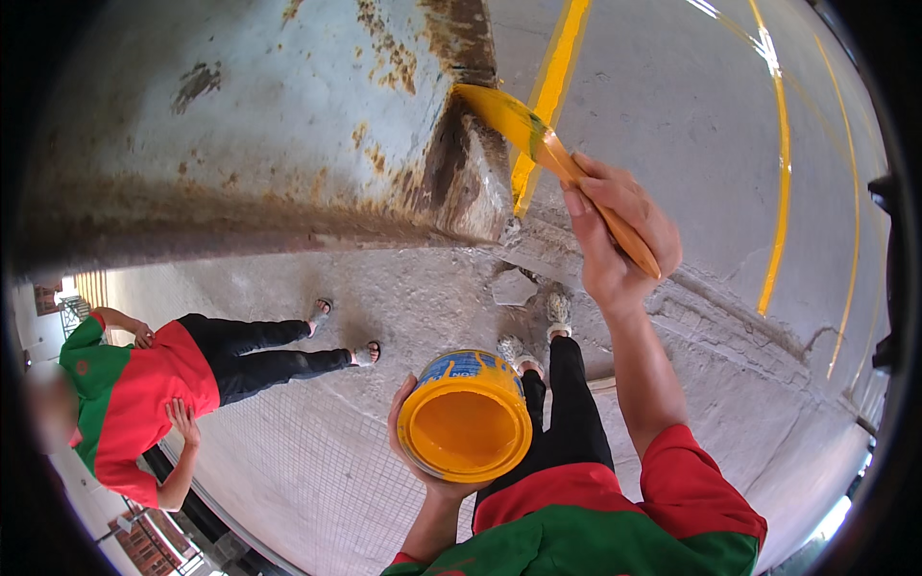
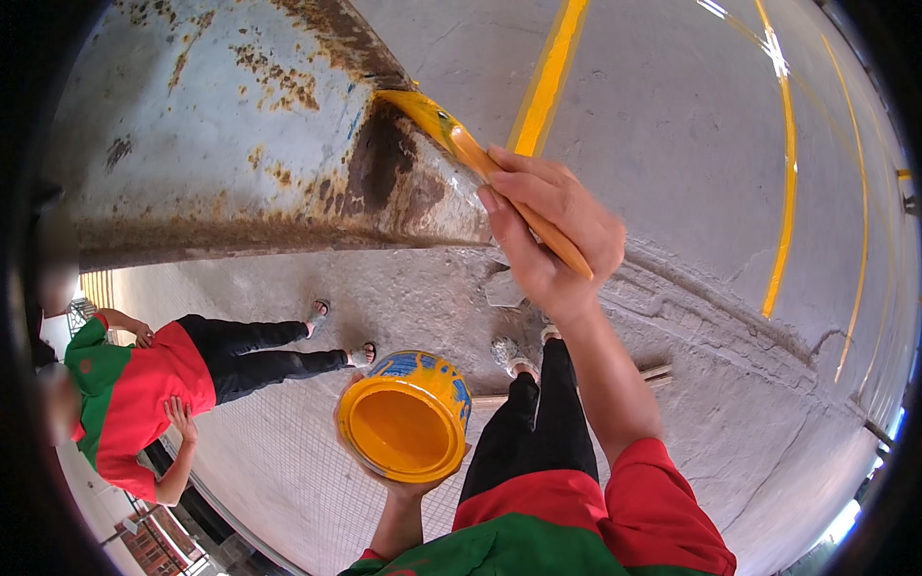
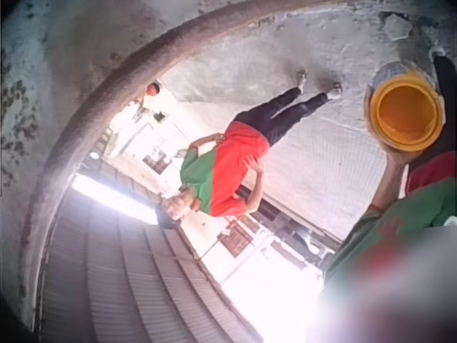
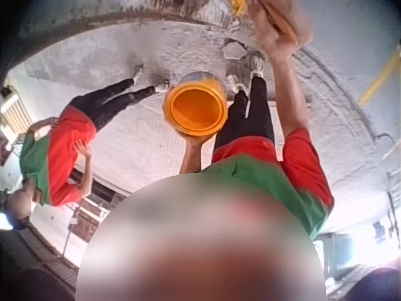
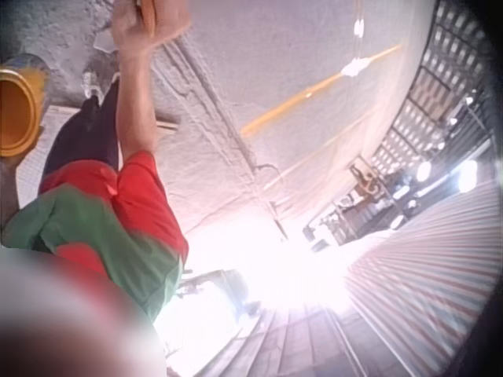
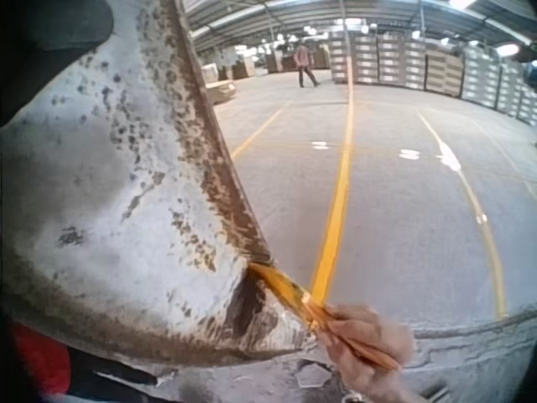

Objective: The person paints a rusty metal beam with yellow paint using a brush and a small paint can. They repeatedly dip the brush into the can and apply paint to the beam's surface, covering rusted areas.

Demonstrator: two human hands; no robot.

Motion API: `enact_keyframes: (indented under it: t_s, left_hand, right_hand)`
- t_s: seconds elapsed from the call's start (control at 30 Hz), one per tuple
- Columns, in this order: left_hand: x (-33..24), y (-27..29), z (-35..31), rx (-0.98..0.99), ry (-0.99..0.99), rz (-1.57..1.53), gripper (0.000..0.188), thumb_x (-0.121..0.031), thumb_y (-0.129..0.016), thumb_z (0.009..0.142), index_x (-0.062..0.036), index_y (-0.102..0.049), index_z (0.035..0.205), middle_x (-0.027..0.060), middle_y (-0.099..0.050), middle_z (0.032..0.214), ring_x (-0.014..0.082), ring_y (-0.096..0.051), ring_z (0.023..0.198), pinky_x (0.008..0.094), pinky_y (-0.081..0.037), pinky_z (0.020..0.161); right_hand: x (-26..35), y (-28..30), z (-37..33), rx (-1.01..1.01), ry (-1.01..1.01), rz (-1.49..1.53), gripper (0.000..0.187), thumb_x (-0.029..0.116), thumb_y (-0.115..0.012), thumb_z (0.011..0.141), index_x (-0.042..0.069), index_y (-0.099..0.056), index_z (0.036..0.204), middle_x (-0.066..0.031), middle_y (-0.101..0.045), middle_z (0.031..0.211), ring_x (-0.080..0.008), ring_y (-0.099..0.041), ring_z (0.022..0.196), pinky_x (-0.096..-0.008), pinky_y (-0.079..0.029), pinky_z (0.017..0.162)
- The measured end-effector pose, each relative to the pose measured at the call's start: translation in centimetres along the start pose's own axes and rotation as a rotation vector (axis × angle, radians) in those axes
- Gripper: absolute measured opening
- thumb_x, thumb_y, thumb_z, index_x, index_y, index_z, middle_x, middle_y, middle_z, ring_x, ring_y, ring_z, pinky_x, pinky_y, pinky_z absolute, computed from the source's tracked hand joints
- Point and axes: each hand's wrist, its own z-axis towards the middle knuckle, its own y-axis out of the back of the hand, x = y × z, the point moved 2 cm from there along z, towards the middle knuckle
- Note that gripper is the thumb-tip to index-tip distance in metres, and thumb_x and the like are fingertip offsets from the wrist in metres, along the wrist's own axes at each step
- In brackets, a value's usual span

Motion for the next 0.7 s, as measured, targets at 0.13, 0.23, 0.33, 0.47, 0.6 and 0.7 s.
enact_keyframes:
  t_s: [0.13, 0.23, 0.33, 0.47, 0.6, 0.7]
  left_hand:
    - [0.1, 0.3, 0.0, 0.014, 0.022, -0.008, 0.137, -0.051, -0.097, 0.053, -0.0084, -0.016, 0.155, 0.0170, -0.033, 0.151, 0.0355, -0.036, 0.142, 0.0517, -0.031, 0.119]
    - [0.2, 0.4, -0.3, 0.007, 0.049, -0.042, 0.138, -0.049, -0.097, 0.052, -0.0089, -0.015, 0.155, 0.0163, -0.032, 0.152, 0.0335, -0.036, 0.142, 0.0496, -0.030, 0.120]
    - [0.2, 0.6, -0.4, 0.021, 0.054, -0.052, 0.138, -0.049, -0.097, 0.052, -0.0091, -0.014, 0.155, 0.0157, -0.031, 0.153, 0.0328, -0.036, 0.142, 0.0485, -0.029, 0.120]
    - [-0.1, 0.9, -0.5, 0.034, 0.057, -0.015, 0.138, -0.049, -0.096, 0.054, -0.0090, -0.013, 0.155, 0.0159, -0.031, 0.153, 0.0332, -0.036, 0.142, 0.0488, -0.029, 0.120]
    - [-0.1, 1.2, -0.8, 0.028, 0.028, -0.012, 0.137, -0.049, -0.096, 0.055, -0.0088, -0.011, 0.156, 0.0170, -0.030, 0.154, 0.0337, -0.035, 0.143, 0.0498, -0.029, 0.119]
    - [0.2, 1.6, -1.4, 0.023, 0.023, 0.032, 0.139, -0.051, -0.095, 0.055, -0.0088, -0.009, 0.156, 0.0177, -0.031, 0.154, 0.0336, -0.036, 0.142, 0.0509, -0.029, 0.119]
  right_hand:
    - [1.4, 0.2, -0.7, -0.015, 0.077, -0.038, 0.017, -0.011, -0.073, 0.082, -0.005, -0.068, 0.097, -0.0277, -0.073, 0.102, -0.0267, -0.073, 0.087, -0.0324, -0.058, 0.076]
    - [1.9, -0.3, -0.8, -0.021, 0.098, -0.031, 0.018, -0.010, -0.076, 0.078, -0.005, -0.071, 0.095, -0.0244, -0.074, 0.097, -0.0293, -0.074, 0.086, -0.0330, -0.059, 0.076]
    - [1.5, -0.9, -0.6, -0.052, 0.070, -0.069, 0.019, -0.011, -0.077, 0.076, -0.005, -0.071, 0.093, -0.0229, -0.074, 0.095, -0.0308, -0.075, 0.085, -0.0334, -0.059, 0.076]
    - [1.3, -0.7, -0.6, -0.089, 0.057, -0.119, 0.019, -0.011, -0.077, 0.076, -0.006, -0.071, 0.093, -0.0229, -0.074, 0.095, -0.0312, -0.075, 0.086, -0.0337, -0.059, 0.077]
    - [2.2, 0.0, -0.9, -0.092, 0.076, -0.101, 0.019, -0.011, -0.077, 0.076, -0.005, -0.071, 0.094, -0.0231, -0.074, 0.095, -0.0309, -0.075, 0.085, -0.0337, -0.058, 0.077]
    - [2.3, -0.2, -0.8, -0.051, 0.065, -0.069, 0.018, -0.011, -0.076, 0.078, -0.005, -0.071, 0.094, -0.0233, -0.074, 0.098, -0.0288, -0.074, 0.088, -0.0331, -0.058, 0.079]
